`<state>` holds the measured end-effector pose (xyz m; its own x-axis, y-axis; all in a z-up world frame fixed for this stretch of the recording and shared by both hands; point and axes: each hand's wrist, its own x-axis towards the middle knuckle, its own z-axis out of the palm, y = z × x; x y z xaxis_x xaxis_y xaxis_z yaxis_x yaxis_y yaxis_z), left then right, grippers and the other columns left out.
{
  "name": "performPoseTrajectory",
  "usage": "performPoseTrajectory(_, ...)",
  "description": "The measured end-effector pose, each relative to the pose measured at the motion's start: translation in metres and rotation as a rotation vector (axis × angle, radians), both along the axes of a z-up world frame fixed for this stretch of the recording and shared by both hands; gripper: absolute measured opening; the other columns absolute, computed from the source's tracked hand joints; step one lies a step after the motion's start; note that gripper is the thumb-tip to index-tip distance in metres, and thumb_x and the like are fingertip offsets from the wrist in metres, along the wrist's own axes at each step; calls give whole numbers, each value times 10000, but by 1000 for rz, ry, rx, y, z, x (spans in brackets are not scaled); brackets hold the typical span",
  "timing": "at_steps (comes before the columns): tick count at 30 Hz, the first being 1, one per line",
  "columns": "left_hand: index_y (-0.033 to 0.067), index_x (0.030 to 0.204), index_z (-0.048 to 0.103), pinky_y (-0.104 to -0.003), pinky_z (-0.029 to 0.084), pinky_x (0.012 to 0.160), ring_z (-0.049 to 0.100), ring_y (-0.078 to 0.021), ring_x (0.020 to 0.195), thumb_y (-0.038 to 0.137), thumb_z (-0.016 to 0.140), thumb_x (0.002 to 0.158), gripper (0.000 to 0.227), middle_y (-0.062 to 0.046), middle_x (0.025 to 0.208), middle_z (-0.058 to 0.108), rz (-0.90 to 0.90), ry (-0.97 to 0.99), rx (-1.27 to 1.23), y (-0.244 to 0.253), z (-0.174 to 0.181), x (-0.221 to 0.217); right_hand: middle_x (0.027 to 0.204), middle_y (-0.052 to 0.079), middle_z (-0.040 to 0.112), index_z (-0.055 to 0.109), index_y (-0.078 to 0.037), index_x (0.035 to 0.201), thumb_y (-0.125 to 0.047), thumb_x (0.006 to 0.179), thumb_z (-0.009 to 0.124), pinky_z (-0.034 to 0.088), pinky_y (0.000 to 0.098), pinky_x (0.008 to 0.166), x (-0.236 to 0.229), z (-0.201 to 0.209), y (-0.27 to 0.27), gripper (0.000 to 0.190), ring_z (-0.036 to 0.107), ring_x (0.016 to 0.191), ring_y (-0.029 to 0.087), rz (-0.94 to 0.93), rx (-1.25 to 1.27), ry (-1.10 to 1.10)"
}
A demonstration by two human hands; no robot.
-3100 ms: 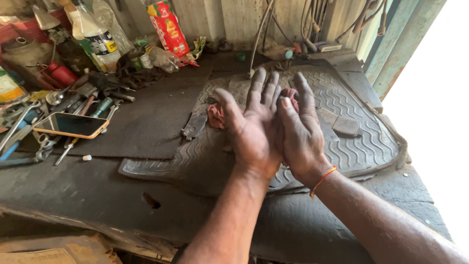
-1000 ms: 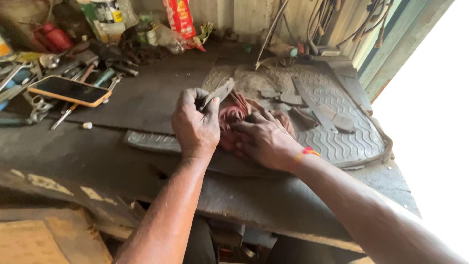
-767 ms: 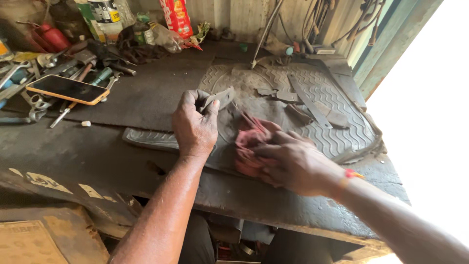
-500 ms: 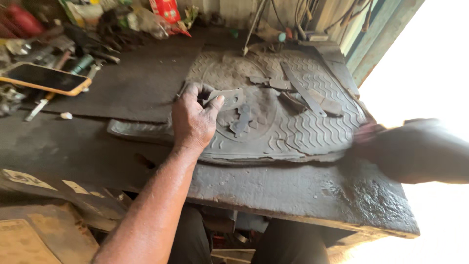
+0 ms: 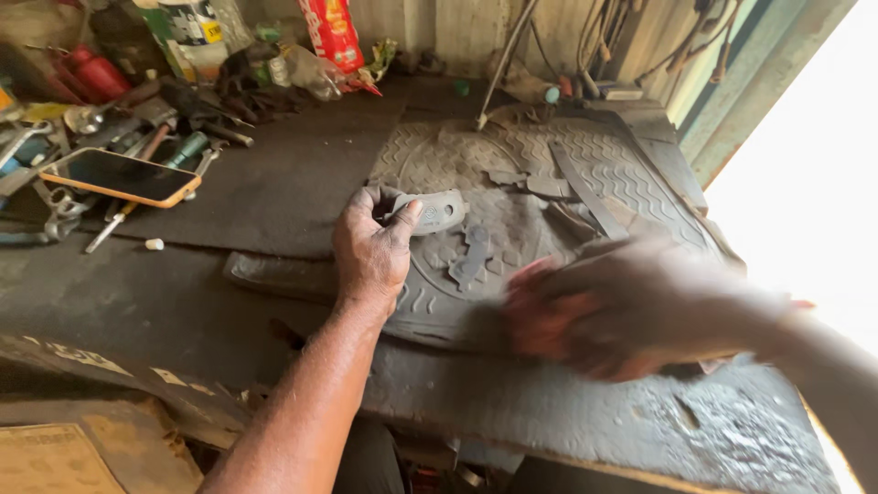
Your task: The person uses a metal file to shape and smooth the edges of a small, dark rubber piece on a workbench. They repeatedly rub the file against the rubber, then wipe the piece with a cloth to remove debris and inspect the surface.
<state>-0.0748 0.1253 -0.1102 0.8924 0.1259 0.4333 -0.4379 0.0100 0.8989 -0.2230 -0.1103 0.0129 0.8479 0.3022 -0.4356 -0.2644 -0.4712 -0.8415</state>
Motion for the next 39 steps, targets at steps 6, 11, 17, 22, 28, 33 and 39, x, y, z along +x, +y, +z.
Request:
performPoseTrajectory(6, 35, 963, 623, -263, 514, 745, 561, -84, 794, 123, 779, 898, 190, 12, 885, 637, 17, -89, -172, 1, -6, 15, 1176, 111, 639, 590, -304, 1446, -360, 975, 579, 537, 464, 888, 77, -34, 61, 474, 662, 1066, 302, 222, -907, -550)
performPoseTrajectory(11, 36, 971, 625, -278, 508, 748, 547, -95, 803, 140, 761, 924, 178, 0, 892, 633, 125, -42, -175, 8, -5, 14, 987, 116, 704, 722, -153, 1054, -203, 816, 677, 538, 476, 808, 147, -39, 50, 248, 621, 985, 351, 0, -904, -1383)
performPoseTrajectory(17, 42, 966, 603, -298, 522, 771, 576, -119, 820, 154, 736, 954, 174, -12, 912, 649, 191, -89, -161, 13, -7, 21, 1222, 174, 756, 724, -104, 1244, -69, 970, 568, 367, 430, 642, 127, -16, 32, 318, 591, 854, 323, -258, 42, -301)
performPoseTrajectory(22, 63, 988, 602, -296, 521, 762, 571, -109, 839, 144, 733, 940, 161, 6, 933, 630, 32, -67, -359, 12, -9, 22, 1491, 86, 505, 590, -343, 1448, -460, 858, 733, 389, 552, 1042, 88, -83, 67, 618, 499, 1268, 407, 293, -845, -1046)
performPoseTrajectory(28, 55, 947, 687, -320, 538, 661, 617, -127, 741, 177, 782, 873, 172, -10, 846, 683, -116, 53, -68, 7, -3, 5, 1421, 66, 578, 612, -326, 1408, -343, 931, 622, 378, 515, 1104, 20, -69, 47, 478, 497, 1316, 316, 352, -685, -960)
performPoseTrajectory(33, 29, 932, 737, -364, 554, 705, 738, -230, 786, 230, 773, 844, 222, -143, 861, 775, -14, -2, 439, 4, -2, 0, 1436, -88, 606, 677, -368, 1408, -561, 868, 616, 525, 430, 1011, -2, -43, 8, 576, 628, 1185, 239, 214, -859, -593)
performPoseTrajectory(39, 4, 1036, 711, -363, 554, 776, 738, -277, 878, 162, 646, 930, 201, -201, 932, 759, -16, -43, 373, 4, -11, 5, 1372, 88, 567, 563, -302, 1458, -426, 931, 657, 550, 374, 989, 45, -18, 30, 549, 646, 1201, 231, -243, -718, -543)
